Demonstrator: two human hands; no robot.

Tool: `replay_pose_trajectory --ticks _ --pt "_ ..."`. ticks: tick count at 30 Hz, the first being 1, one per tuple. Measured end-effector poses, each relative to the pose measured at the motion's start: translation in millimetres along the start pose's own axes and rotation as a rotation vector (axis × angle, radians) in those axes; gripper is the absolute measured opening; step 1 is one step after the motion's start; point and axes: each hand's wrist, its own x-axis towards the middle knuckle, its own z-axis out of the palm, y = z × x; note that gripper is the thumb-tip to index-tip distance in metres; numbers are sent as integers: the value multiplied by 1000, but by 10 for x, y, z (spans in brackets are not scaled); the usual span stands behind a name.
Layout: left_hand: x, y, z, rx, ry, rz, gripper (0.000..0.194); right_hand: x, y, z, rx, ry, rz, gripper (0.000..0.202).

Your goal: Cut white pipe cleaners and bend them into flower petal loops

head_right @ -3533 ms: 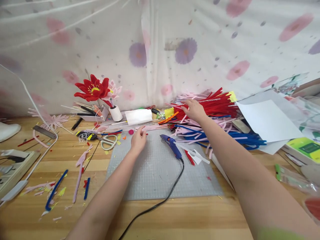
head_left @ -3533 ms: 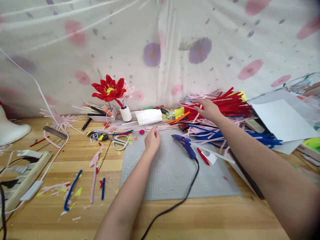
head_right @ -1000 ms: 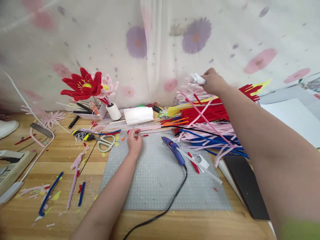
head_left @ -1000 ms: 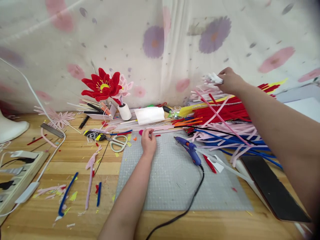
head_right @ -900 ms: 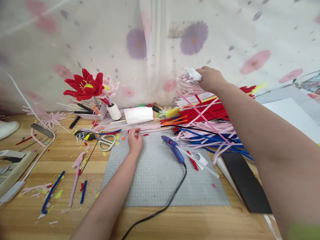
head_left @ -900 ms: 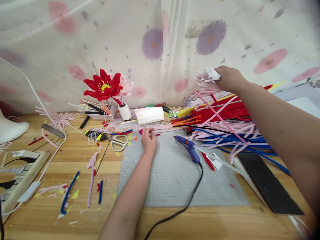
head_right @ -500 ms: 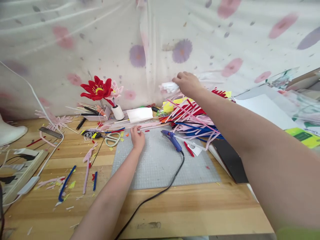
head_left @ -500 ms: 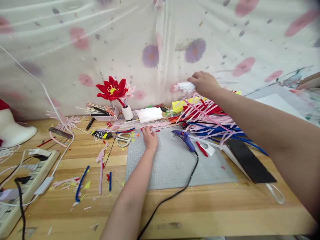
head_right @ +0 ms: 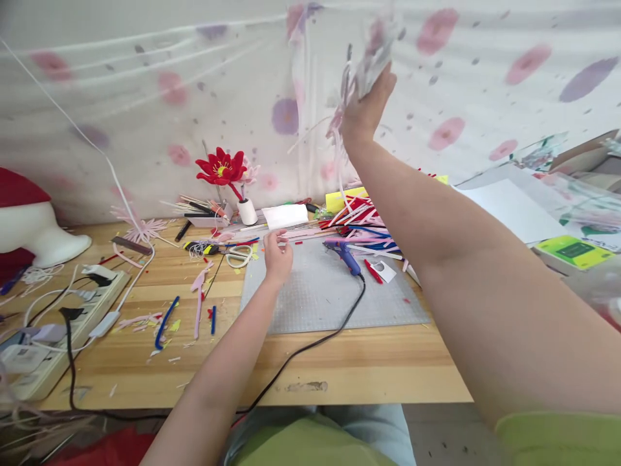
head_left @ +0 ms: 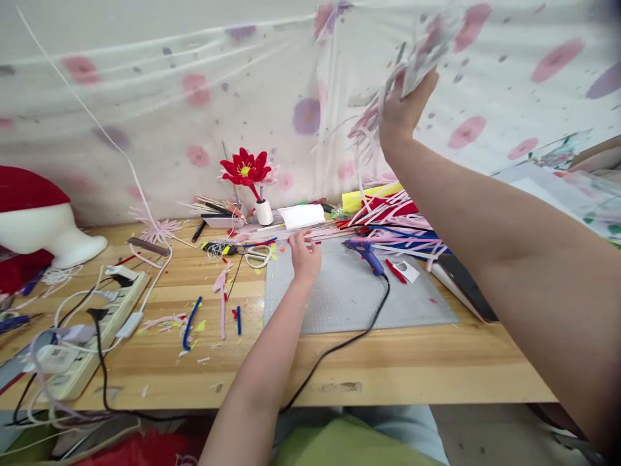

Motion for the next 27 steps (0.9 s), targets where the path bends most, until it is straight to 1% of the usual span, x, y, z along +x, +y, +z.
replay_pose_trajectory --ticks 1,2,3,4,5,6,8,10,12,13,14,16,17,18,19,21,23,25,26,27 --pt "-3 -3 -58 13 10 -4 35 40 34 -46 -6 194 224 51" --pt "-8 -7 -112 27 22 -7 35 60 60 -102 4 312 397 52" --pt "-17 -12 -161 39 32 -8 35 59 76 -164 22 376 524 54" --pt "-29 -15 -204 48 40 -9 36 40 82 -224 48 400 604 57" --pt "-43 -17 -241 55 45 -7 36 6 78 -275 84 396 673 62" --pt "-59 -16 -275 66 52 -3 36 -43 64 -311 132 368 717 65" --pt "-84 6 -339 111 91 19 36 -175 7 -329 269 260 774 64" --pt "-92 65 -411 171 155 73 35 -350 -94 -275 435 107 806 53" --pt "-79 164 -491 209 187 171 35 -565 -238 -179 478 39 834 43" --pt "-68 224 -528 215 165 233 37 -685 -326 -127 528 -8 879 38" --pt "-56 284 -558 222 113 299 41 -811 -423 -78 604 -48 913 33" --pt "-41 388 -585 248 -37 392 58 -1072 -632 -2 792 -152 992 24" --pt "-40 422 -580 268 -111 401 68 -1202 -736 24 856 -186 1035 22" --pt "-43 441 -565 287 -172 378 78 -1328 -833 43 902 -231 1078 21" --pt "-49 445 -543 303 -217 325 86 -1449 -920 57 932 -244 1128 21" --pt "-64 411 -498 312 -261 170 91 -1671 -1048 76 998 -281 1217 21" --pt "-70 341 -478 271 -271 24 85 -1862 -1108 96 1046 -326 1272 19" --pt "-57 255 -494 176 -294 -92 77 -2023 -1113 122 1088 -348 1311 18" --pt "-44 212 -511 107 -336 -147 72 -2091 -1103 137 1100 -358 1338 18" --pt "-28 168 -531 32 -404 -207 66 -2152 -1089 152 1105 -357 1367 18"
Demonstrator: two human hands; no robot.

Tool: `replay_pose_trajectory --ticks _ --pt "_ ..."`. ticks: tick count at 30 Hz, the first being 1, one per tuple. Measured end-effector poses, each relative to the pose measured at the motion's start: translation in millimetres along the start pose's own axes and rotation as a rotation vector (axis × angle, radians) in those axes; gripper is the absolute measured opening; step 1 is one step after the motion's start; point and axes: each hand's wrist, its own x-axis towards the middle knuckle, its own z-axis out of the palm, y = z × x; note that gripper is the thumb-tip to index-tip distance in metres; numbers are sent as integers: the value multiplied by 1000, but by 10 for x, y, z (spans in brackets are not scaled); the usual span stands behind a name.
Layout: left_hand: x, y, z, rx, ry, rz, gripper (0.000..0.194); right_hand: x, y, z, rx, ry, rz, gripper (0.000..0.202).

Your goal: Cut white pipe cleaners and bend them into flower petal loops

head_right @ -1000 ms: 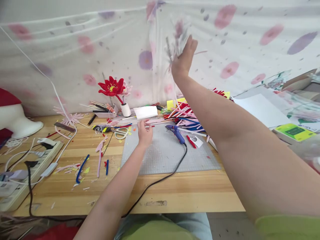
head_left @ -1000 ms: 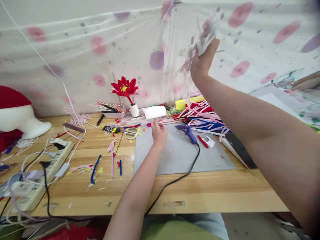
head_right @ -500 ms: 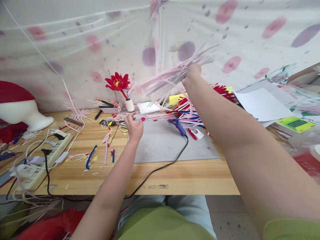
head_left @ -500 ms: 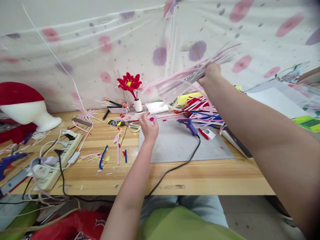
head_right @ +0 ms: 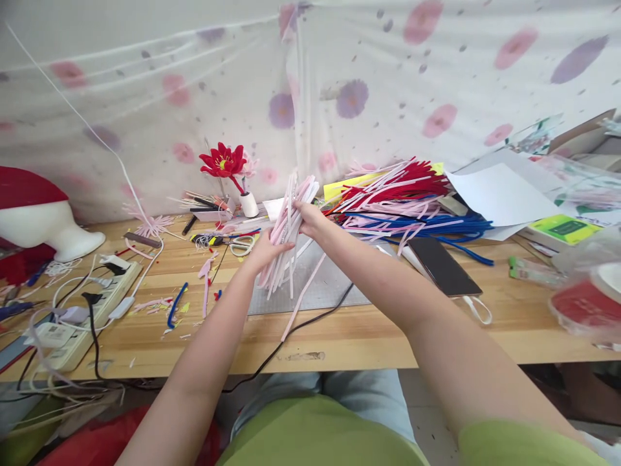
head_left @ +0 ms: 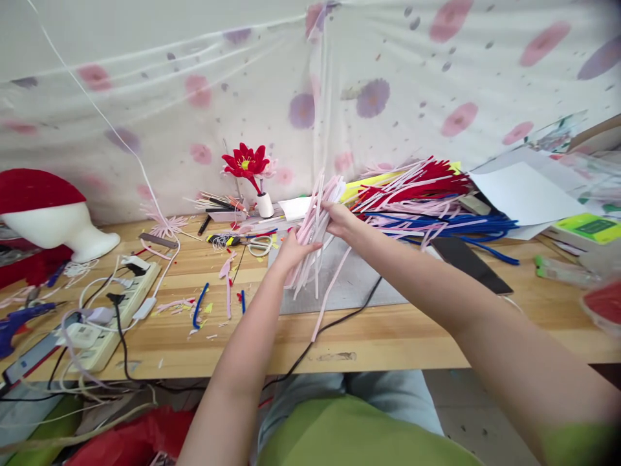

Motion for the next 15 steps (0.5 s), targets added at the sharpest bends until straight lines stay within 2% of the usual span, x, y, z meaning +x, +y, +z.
replay_pose_trajectory --ticks 3,5,8,11,15 --pt "52 -119 -57 -212 -268 -141 49 17 134 -63 43 11 29 20" --pt "85 -189 -61 -316 -351 -233 43 20 200 -100 64 -35 16 18" --pt "119 -256 -34 -459 -312 -307 36 11 295 -180 17 -143 24 13" --pt "121 -276 -21 -538 -231 -339 29 -7 407 -288 -132 -186 88 2" --pt "98 -293 -48 -546 -188 -405 24 -21 541 -396 -188 -189 116 11"
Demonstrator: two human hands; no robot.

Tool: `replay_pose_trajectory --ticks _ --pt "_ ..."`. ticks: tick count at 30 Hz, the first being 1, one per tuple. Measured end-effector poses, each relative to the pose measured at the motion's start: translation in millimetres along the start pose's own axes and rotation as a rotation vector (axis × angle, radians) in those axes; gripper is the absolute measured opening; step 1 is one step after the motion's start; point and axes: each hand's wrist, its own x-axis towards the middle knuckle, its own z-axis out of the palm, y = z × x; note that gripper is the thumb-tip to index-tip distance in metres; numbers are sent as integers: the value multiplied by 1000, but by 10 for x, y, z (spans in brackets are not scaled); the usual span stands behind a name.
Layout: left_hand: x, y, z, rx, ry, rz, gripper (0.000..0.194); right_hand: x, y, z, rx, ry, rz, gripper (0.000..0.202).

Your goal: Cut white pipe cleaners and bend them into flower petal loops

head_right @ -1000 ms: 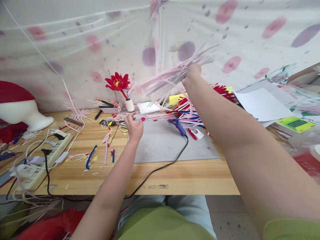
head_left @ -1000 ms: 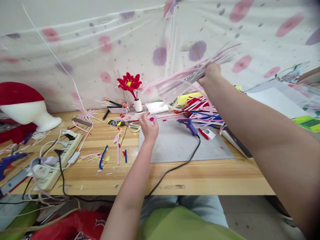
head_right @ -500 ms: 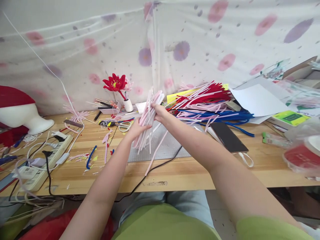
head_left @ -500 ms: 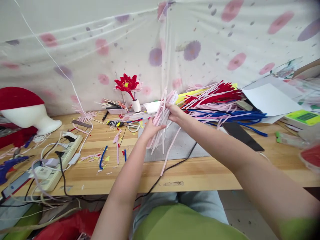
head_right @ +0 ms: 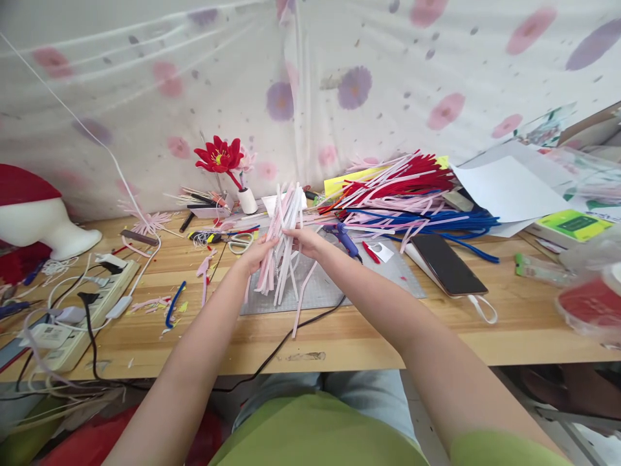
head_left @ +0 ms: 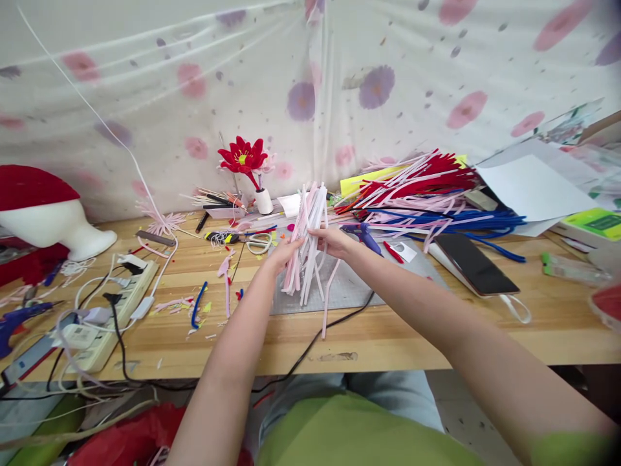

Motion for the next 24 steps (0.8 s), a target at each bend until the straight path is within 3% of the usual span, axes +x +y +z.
replay_pose_trajectory --ticks 7,13,16,19,24 --pt "20 -102 -107 15 108 70 26 11 92 -42 61 178 -5 16" --pt "14 -183 -121 36 145 234 50 -1 196 18 70 24 -27 11" --pt "5 -186 -120 29 142 240 56 22 253 60 44 30 -32 18" --pt "-9 -164 -127 -6 156 199 49 51 275 70 63 70 -11 21" --pt "-33 -117 -128 -39 130 95 22 43 239 66 161 33 37 32"
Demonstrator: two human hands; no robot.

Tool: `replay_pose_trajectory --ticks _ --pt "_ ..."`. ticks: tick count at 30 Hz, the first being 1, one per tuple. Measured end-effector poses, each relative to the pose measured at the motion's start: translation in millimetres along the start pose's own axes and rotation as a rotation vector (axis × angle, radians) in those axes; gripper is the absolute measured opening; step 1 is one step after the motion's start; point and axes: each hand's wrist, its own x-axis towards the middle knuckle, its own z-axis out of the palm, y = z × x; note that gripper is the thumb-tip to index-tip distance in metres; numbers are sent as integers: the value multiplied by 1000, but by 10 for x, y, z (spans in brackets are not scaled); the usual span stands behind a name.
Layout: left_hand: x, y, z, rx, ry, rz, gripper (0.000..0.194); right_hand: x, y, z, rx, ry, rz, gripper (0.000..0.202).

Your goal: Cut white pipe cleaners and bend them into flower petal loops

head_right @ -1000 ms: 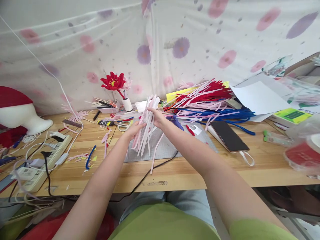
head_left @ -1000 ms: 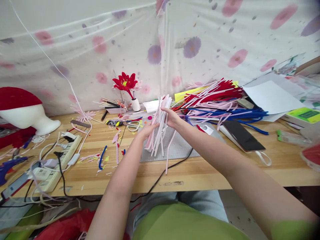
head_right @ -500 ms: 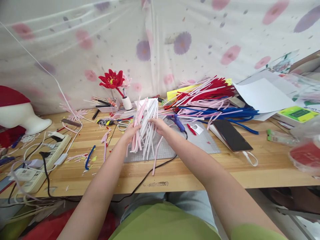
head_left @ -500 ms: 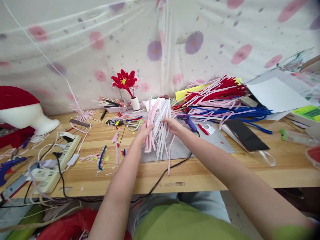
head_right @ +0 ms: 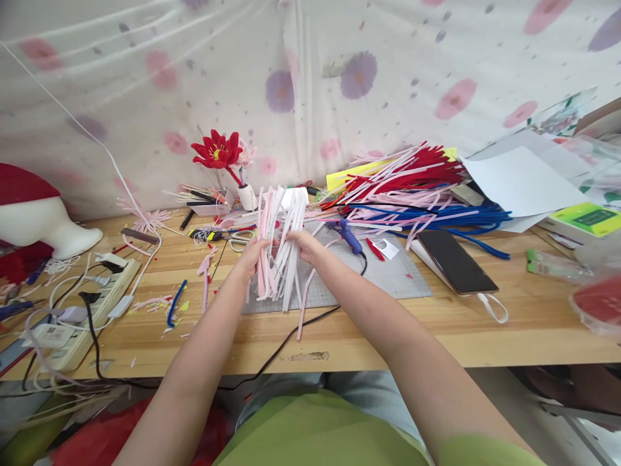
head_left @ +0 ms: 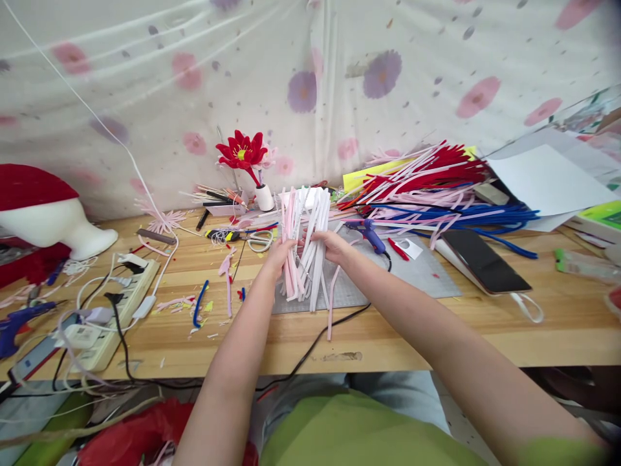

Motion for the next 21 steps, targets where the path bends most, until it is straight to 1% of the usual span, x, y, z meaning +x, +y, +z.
replay_pose_trajectory --ticks 2,4,5,8,10,12,16,18,21 --pt "4 -1 1 -2 -11 4 22 -13 -16 15 39 -38 8 36" --pt "14 -15 -3 7 15 24 25 -12 -22 31 34 -64 17 32" --pt "19 -23 -7 16 28 30 25 -3 -19 38 13 -55 9 28" --pt "23 -34 -16 42 57 42 27 48 7 51 -53 49 -43 15" --pt "9 -21 -12 59 75 61 29 85 28 61 -78 108 -61 11" --pt "-13 6 3 76 74 68 30 108 42 82 -96 84 -48 12" --pt "-31 56 28 133 23 55 26 103 36 161 -127 -25 -22 20" --pt "-12 59 9 152 54 93 22 92 19 203 -138 2 -34 21" --pt "31 53 -65 160 160 149 14 81 -16 232 -125 103 -71 17"
